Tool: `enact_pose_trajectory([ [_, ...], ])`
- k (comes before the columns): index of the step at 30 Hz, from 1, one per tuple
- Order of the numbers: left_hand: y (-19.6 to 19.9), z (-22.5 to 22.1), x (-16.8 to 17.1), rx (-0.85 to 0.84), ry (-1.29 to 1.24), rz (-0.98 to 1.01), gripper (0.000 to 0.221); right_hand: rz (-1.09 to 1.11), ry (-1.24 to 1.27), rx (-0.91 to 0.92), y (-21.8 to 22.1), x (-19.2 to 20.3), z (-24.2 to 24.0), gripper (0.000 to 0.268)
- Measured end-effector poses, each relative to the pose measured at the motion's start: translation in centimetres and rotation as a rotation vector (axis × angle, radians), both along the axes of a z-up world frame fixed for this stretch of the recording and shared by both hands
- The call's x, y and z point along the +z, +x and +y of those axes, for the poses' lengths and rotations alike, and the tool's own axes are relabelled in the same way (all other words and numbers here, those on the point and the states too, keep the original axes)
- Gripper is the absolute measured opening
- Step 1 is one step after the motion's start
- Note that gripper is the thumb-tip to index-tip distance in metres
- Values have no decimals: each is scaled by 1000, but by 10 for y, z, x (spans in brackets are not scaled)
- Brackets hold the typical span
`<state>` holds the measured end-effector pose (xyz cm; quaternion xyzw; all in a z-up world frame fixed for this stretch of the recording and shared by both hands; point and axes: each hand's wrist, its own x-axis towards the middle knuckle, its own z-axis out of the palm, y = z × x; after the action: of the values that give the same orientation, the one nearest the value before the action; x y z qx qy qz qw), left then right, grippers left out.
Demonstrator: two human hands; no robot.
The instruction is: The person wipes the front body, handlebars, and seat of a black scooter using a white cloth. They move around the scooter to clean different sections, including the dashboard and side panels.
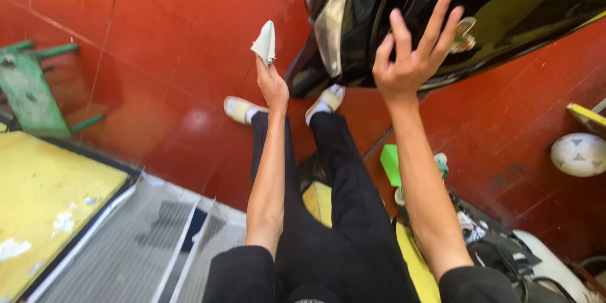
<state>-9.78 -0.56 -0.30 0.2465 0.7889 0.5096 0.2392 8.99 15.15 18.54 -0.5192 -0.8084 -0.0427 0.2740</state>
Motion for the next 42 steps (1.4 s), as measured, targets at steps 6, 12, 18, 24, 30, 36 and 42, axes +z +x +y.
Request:
enact_pose_trajectory([
  [6, 34, 72, -1, -261, -55, -197, 40, -90, 302, -1, 1, -18, 20, 28],
  [12, 50, 46, -60, -453, -111, 59, 46, -100, 319, -28, 1, -23, 21, 32],
  [18, 40, -26, -47, -571, -5, 67, 71, -93, 77, -95, -2, -23, 3, 32],
  [24, 23, -62, -62, -602, -260, -86, 62, -131, 86, -133, -1, -28, -3, 31],
  [30, 39, -9, -62, -593, -154, 24, 51, -114, 17, -112, 8, -36, -9, 39],
  [36, 68, 68, 19, -445, 183, -300, 56, -155, -19, -88, 13, -39, -3, 43],
  [42, 72, 16, -36, -695, 45, 618, 35, -119, 24, -48, 3, -26, -4, 42],
])
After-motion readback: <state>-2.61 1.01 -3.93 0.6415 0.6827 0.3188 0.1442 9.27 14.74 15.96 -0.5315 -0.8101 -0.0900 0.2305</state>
